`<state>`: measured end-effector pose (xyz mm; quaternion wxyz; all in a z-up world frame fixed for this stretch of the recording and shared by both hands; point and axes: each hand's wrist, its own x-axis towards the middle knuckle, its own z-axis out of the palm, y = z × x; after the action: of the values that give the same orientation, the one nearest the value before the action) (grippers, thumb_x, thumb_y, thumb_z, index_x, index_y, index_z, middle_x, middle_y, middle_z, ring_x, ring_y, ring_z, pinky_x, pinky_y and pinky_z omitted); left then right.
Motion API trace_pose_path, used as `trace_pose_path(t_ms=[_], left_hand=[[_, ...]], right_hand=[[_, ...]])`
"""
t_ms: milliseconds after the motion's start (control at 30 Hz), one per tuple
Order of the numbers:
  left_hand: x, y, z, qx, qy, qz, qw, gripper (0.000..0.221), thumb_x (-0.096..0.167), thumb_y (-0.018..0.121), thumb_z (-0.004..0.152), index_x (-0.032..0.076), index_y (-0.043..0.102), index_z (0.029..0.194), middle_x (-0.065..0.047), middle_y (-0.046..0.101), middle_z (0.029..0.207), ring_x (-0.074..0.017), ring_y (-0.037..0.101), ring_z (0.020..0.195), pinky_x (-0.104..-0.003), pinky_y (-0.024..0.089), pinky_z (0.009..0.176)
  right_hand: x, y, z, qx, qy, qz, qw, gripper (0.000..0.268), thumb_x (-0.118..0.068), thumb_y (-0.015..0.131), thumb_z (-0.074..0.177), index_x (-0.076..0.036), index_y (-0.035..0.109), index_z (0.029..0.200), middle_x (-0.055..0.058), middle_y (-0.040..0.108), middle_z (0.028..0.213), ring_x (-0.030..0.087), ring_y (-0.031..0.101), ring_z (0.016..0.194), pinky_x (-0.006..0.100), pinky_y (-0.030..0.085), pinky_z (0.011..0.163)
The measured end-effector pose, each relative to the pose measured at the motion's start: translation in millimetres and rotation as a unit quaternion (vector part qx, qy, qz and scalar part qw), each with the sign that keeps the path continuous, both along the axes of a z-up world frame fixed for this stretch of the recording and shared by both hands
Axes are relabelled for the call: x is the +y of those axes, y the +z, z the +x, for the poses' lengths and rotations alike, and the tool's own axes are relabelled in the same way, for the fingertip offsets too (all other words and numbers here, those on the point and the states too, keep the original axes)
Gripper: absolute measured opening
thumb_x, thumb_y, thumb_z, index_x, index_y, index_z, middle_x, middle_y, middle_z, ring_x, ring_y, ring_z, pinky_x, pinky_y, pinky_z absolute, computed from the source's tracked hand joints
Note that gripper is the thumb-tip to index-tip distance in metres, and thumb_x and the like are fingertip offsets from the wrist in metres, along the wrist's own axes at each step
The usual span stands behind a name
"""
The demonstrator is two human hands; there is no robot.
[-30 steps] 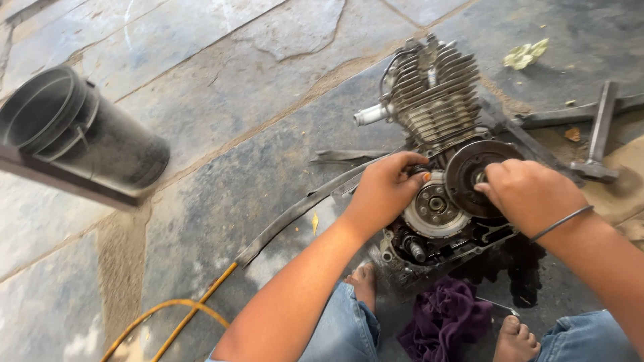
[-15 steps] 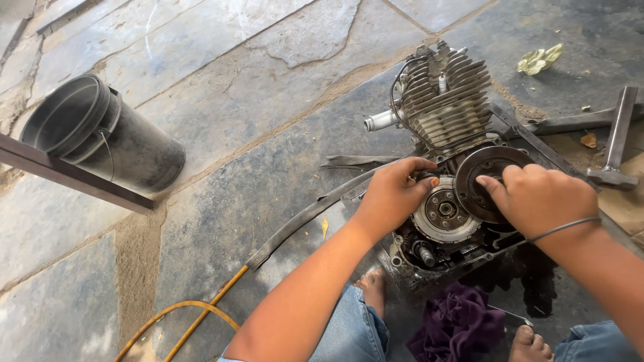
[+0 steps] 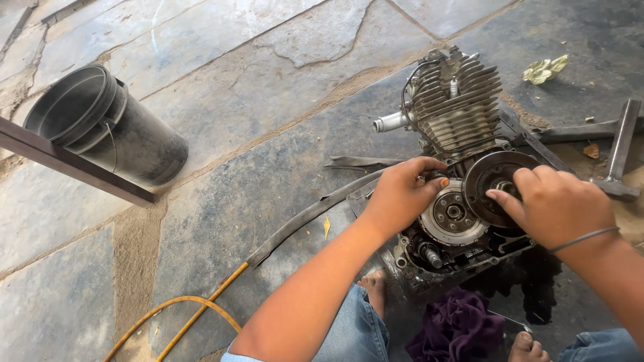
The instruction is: Assembling and installing internal components into a motorcycle engine casing.
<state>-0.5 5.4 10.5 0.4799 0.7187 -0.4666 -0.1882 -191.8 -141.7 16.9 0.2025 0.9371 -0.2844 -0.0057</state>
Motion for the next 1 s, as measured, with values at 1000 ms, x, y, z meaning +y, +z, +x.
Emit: trace_pose_path(t_ms=[1000], left_hand=[[0.4, -1.5, -1.4, 0.008, 0.007, 0.009, 1.0, 0.034, 0.025, 0.075, 0.088, 0.009, 0.073, 0.118, -0.012, 0.078, 0.1, -0.0184, 0.071, 0.077, -0.032, 0.058, 0.074]], right_hand=[[-5.4, -1.8, -2.2, -0.069, 0.113, -0.084, 0.988, 0.028, -0.046, 0.067, 0.094, -0.02, 0.066, 0.085, -0.005, 0.061, 0.076, 0.015, 0.065, 0.082, 0.033, 0.05, 0.076]])
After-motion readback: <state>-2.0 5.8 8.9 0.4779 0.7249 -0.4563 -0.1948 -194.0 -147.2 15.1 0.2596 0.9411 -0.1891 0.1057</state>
